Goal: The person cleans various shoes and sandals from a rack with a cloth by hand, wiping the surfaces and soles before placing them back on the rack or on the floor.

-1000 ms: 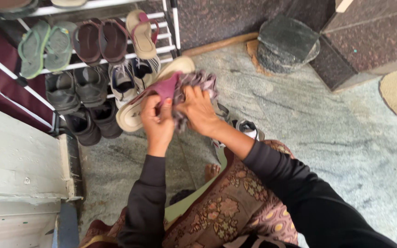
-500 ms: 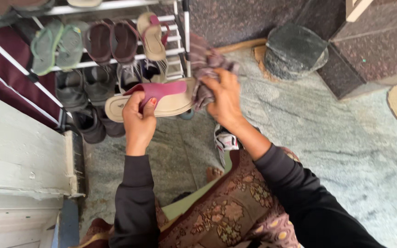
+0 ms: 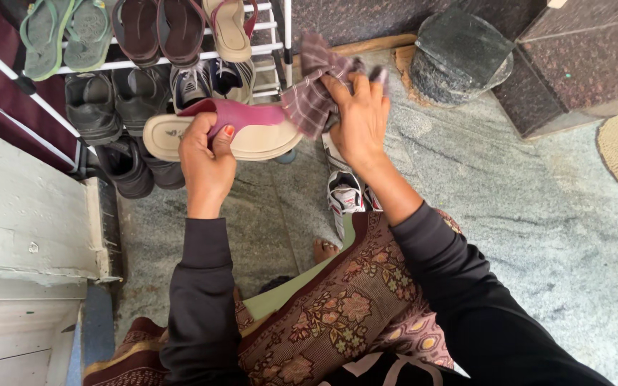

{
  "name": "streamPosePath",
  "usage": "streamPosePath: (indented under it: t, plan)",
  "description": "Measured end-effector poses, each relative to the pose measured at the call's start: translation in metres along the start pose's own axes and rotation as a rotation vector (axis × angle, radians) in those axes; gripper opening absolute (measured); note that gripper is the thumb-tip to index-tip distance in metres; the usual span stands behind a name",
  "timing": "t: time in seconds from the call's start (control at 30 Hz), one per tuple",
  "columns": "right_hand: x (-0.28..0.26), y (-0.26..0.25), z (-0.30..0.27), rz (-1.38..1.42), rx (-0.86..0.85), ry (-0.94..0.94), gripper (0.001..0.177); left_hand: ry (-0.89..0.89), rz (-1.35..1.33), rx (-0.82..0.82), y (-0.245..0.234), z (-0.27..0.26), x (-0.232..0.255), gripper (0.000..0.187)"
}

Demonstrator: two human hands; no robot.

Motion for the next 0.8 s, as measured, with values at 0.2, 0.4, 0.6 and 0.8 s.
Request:
streamPosePath:
  t: [0.2, 0.4, 0.6, 0.8]
  plan:
    - [-0.037, -0.001, -0.009, 0.326, 0.206, -0.309, 0.072, -0.024, 0.047, -0.016, 0.002, -0.002, -0.001, 0.008]
    - [-0.039, 0.012, 0.003, 0.29, -0.346, -0.285, 0.076, 0.186, 0.312, -0.084, 0.001, -0.007, 0.008, 0.014]
    - [-0.017, -0.003, 0.009, -0.036, -0.209, -0.033, 0.052, 0.216, 0.41, -0.161, 0.002, -0.01, 0.002, 0.018]
    - [-0.015, -0.021, 0.003, 0.606, 0.125, -0.005, 0.07, 0.204, 0.555, -0.227, 0.01, -0.014, 0.013, 0.017]
Point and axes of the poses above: each hand's wrist, its own z-axis towards the middle knuckle, its own y-axis out of the palm, x = y × z, the point moved 3 cm from there along z, towards the middle knuckle, and after that the axes turned 5 degrees about -y, right-handed, at the moved point
